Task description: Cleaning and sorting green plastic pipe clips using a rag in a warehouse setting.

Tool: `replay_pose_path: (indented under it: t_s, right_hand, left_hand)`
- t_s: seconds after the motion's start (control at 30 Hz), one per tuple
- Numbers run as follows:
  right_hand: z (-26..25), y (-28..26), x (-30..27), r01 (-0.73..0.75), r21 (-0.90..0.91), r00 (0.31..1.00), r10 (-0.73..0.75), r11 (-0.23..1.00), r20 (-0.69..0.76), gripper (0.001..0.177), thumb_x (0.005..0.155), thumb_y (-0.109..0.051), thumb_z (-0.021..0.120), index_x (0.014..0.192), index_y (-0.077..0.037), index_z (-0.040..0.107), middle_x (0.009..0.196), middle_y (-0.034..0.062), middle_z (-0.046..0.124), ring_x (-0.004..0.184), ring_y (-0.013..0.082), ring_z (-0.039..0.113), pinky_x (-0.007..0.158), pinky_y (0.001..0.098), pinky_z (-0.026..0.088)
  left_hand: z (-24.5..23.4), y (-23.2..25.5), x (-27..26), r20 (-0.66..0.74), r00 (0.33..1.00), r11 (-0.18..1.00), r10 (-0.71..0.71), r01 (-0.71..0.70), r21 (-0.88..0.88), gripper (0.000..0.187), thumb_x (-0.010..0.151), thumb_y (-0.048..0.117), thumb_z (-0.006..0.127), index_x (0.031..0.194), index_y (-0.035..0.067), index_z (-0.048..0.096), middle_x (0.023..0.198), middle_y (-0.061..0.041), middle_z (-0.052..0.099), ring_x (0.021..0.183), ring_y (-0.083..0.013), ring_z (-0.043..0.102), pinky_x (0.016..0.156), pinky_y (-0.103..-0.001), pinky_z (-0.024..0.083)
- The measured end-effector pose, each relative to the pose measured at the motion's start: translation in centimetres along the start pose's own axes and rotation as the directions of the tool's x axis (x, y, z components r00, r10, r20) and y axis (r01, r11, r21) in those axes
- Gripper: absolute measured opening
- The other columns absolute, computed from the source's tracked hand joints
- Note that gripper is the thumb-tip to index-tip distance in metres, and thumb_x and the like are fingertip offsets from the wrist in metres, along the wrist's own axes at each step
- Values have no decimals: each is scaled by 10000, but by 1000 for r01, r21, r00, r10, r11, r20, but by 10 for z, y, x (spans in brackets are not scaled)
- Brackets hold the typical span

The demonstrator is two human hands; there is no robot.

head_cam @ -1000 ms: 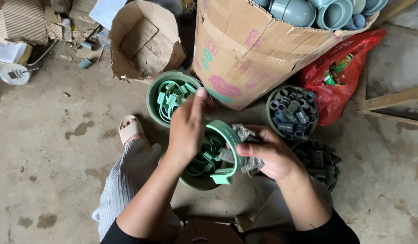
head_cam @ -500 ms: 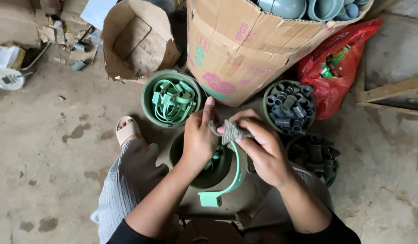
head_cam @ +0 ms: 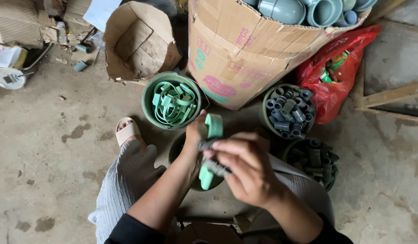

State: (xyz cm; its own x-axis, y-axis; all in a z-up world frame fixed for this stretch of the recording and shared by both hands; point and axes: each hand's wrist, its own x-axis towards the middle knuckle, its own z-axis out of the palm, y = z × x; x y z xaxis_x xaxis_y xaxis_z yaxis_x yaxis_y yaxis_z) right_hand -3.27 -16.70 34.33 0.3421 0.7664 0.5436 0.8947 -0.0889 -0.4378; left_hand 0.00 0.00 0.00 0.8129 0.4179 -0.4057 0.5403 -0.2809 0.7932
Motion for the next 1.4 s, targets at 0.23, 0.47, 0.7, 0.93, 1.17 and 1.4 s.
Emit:
replay_pose_path:
  t_s: [0.23,0.47,0.7,0.93,1.17,1.4]
  right_hand:
    - [-2,0,-1,-124,307,986,83,944,144,315,881,47,538,1151,-25,685,1097,160,638,990,302,596,905,414,477]
    - [18,40,-26,-389,896,682,721,213,125,266,869,-68,627,1110,31,681,1108,203,723,1010,280,693,873,444,559]
    - [25,35,-12,-662,594,569,822,457,1,361,729,-118,908,1018,-2,725,785,91,743,694,159,683,645,323,599]
    - [18,48,-15,-611,659,672,727,439,139,261,706,4,900,937,18,779,762,70,723,723,94,607,639,274,560]
    - [16,32,6,-589,364,732,667,722,-138,320,659,-154,989,787,-45,716,619,34,631,585,78,524,555,241,450]
    - [17,60,-13,-644,225,688,682,731,-247,240,819,-220,913,882,-71,737,731,100,737,639,183,690,617,311,538]
  left_hand:
    - [-57,71,-40,-50,948,768,-314,222,-601,557,867,221,617,1423,183,632,1418,-41,648,1260,-99,573,1023,-218,390]
    - [-89,123,-63,-185,790,371,-584,57,-927,565,1011,589,521,886,41,581,552,-188,568,382,-289,568,296,-362,439]
    - [-109,187,-120,-310,823,552,-476,5,-834,522,1013,481,545,1032,-30,654,971,-228,691,864,-262,632,825,-414,504]
    - [-153,196,-146,-296,626,691,721,-680,246,390,1025,468,545,722,234,620,718,66,662,722,-246,698,716,-382,529]
    - [-156,195,-155,-464,741,829,485,-558,-26,440,1002,372,635,633,133,611,553,-106,538,579,-390,600,549,-417,484]
    - [-159,206,-161,-451,866,963,215,-266,-51,450,1001,419,616,743,67,725,637,-276,618,717,-521,637,642,-557,481]
